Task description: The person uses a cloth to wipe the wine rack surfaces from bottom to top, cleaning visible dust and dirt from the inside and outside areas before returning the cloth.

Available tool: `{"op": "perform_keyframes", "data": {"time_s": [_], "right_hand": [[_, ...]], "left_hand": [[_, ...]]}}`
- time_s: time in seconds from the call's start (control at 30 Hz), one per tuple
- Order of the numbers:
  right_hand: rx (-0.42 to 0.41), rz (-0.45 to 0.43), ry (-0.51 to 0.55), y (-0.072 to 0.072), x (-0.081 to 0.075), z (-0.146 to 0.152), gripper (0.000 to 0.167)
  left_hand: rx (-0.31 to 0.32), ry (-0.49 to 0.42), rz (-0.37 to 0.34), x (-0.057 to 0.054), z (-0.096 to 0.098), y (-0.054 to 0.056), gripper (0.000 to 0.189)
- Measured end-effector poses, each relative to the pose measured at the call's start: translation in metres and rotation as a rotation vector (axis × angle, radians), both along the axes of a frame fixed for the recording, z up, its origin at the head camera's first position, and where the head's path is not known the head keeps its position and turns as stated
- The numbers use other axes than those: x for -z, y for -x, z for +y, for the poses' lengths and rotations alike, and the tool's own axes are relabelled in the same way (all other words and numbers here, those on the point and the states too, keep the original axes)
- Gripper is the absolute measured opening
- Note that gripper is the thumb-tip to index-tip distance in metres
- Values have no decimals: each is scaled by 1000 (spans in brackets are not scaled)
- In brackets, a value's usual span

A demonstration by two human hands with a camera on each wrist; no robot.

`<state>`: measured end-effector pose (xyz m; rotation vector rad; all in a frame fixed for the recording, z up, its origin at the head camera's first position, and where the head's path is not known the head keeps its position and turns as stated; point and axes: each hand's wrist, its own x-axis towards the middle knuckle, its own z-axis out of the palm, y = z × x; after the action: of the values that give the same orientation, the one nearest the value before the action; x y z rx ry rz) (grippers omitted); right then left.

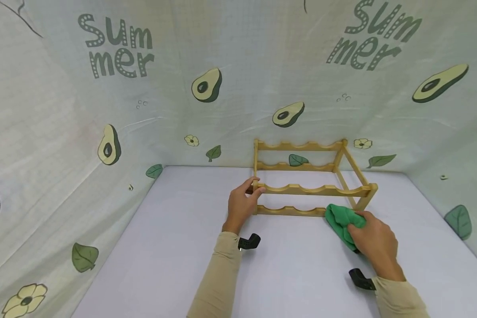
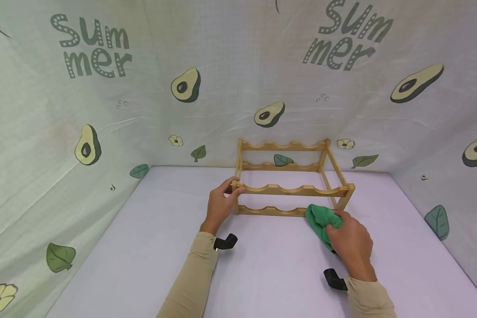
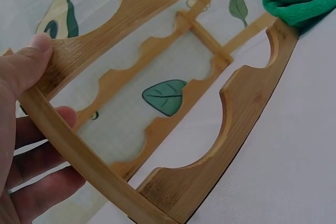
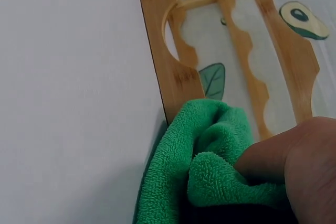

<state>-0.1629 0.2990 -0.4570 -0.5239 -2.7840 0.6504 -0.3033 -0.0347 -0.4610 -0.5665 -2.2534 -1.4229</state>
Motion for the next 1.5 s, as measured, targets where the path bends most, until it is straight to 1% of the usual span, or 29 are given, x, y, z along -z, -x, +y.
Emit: {"op": "perform_keyframes", "data": {"time_s": [0.17,0.43,0.63,0.77,0.93,1.13,1.23,1.5], "right_hand": [[-52,29,12,7,3,-16,48],[-152,157,15,9,11,-35,41],[-208,246,-10,13,16,-48,39],[-254,268,-16,18,19,-62,40],[-314,300,-2,25,21,-81,39],[-324,312,16,30,19,-96,38],[-327,306,21,30,18,-100,38],[-335,311,21,33,18,-106,38]], "left_hand": [[-9,-7,-2,2,-2,1,41],[-4,-12,15,3,-2,0,40],[18,-12,33,3,1,0,41],[25,-2,28,2,2,-1,41],[16,-3,28,2,2,-1,40],[-2,2,29,3,3,-3,40],[-5,-5,24,1,3,-6,40],[-20,-2,-4,0,1,-7,42]]}}
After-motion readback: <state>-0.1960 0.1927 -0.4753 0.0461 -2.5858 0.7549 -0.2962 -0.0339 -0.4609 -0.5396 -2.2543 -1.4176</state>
